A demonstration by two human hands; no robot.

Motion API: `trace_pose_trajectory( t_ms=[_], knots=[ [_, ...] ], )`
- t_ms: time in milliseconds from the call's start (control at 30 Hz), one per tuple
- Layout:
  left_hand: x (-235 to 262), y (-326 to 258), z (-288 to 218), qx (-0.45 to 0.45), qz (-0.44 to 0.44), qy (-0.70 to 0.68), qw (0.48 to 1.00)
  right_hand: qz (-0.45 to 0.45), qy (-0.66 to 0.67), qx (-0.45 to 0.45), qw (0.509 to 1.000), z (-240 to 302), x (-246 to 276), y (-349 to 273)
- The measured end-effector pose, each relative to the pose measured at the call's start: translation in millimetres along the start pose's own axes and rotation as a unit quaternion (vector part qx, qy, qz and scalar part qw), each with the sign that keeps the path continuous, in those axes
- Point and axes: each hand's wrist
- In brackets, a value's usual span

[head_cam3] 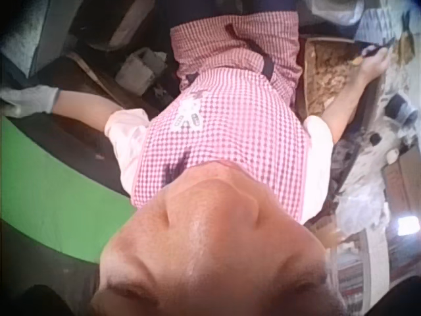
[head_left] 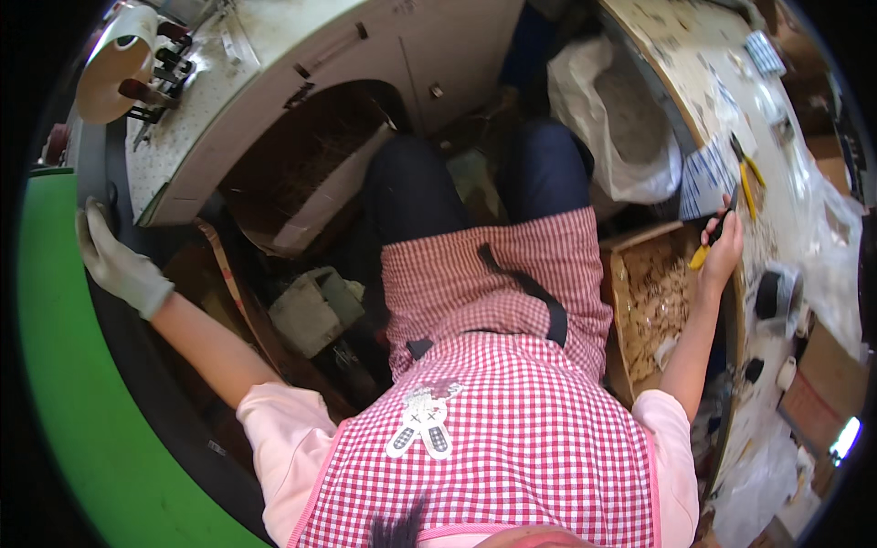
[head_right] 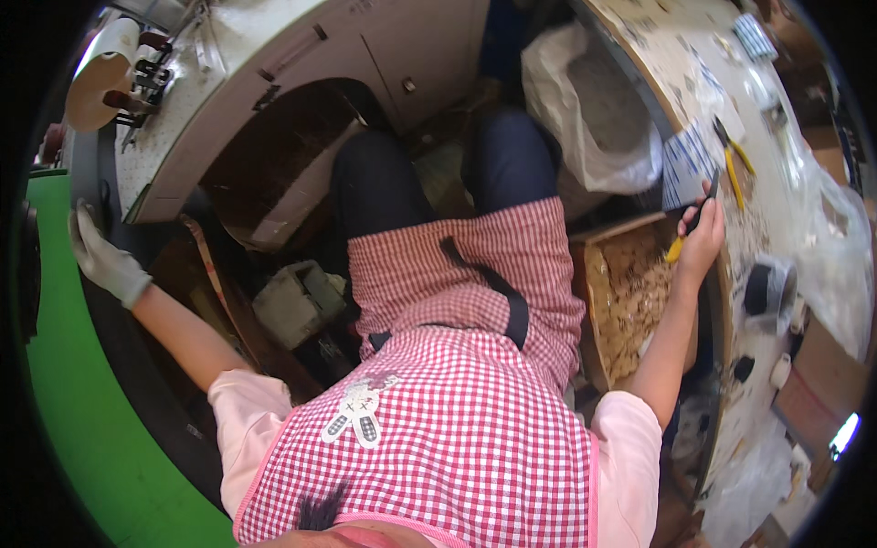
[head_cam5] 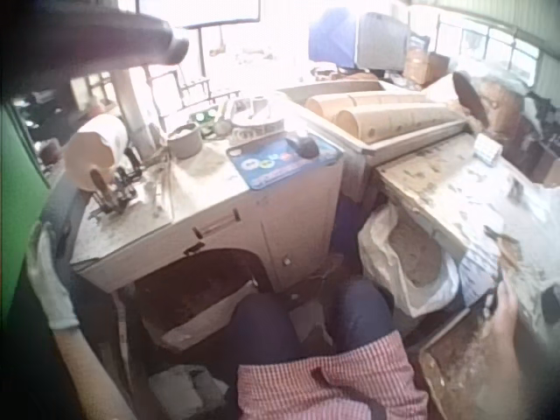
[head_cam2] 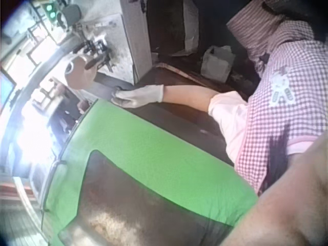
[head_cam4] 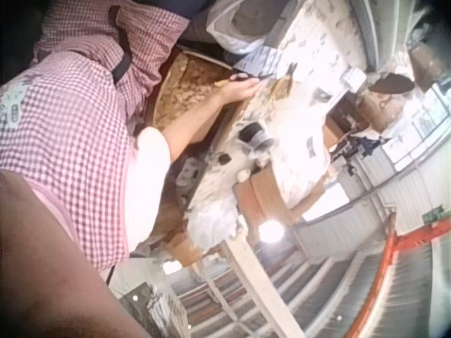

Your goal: The person assembles white plastic thermos bottles by inserting a small circular wooden stopper into the opening and then using pliers to trim excess material from the interior. The person repeats this process for multiple units and places the finished bottles on a nearby rack.

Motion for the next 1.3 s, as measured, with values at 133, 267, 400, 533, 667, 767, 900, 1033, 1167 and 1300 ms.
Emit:
trace_pose_trajectory(
  t_ms=[133, 267, 400, 533, 667, 767, 900, 1033, 1167, 1300],
  knots=[
    [-31, -177, 23, 0.030, 0.144, -0.036, 0.988, -0.039, 0.040, -0.013, 0.998, 31, 15, -32],
    [-55, -287, 38, 0.331, 0.288, -0.060, 0.896, -0.026, 0.015, 0.012, 0.999, 43, 32, -47],
    [-51, -326, 34, 0.328, 0.393, -0.107, 0.852, -0.050, 0.052, -0.013, 0.997, 28, 58, -55],
    [-63, -321, 27, 0.348, 0.449, -0.127, 0.813, -0.028, -0.227, 0.047, 0.972, -5, 79, -22],
    [-92, -313, 12, 0.276, 0.503, -0.118, 0.810, -0.041, -0.528, 0.195, 0.826, -30, 99, 69],
    [-121, -310, -3, 0.226, 0.551, -0.125, 0.794, 0.013, -0.651, 0.055, 0.757, -47, 121, 116],
    [-187, -296, -26, 0.187, 0.561, -0.017, 0.807, 0.118, -0.734, -0.019, 0.668, -59, 132, 163],
    [-321, -266, -54, -0.189, 0.510, 0.022, 0.839, -0.002, -0.546, 0.241, 0.802, -85, 71, 251],
    [-497, -261, -81, -0.351, 0.471, -0.044, 0.808, 0.079, -0.460, 0.199, 0.862, -135, -36, 389],
    [-618, -264, -98, -0.393, 0.431, 0.001, 0.812, 0.045, -0.409, 0.110, 0.905, -172, -101, 468]
  ],
)
Point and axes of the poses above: each hand's wrist, its own y-axis towards the middle knuckle, its own x-axis out of the back of the hand, z = x × y, and after that the axes turned 14 degrees about x, right-handed
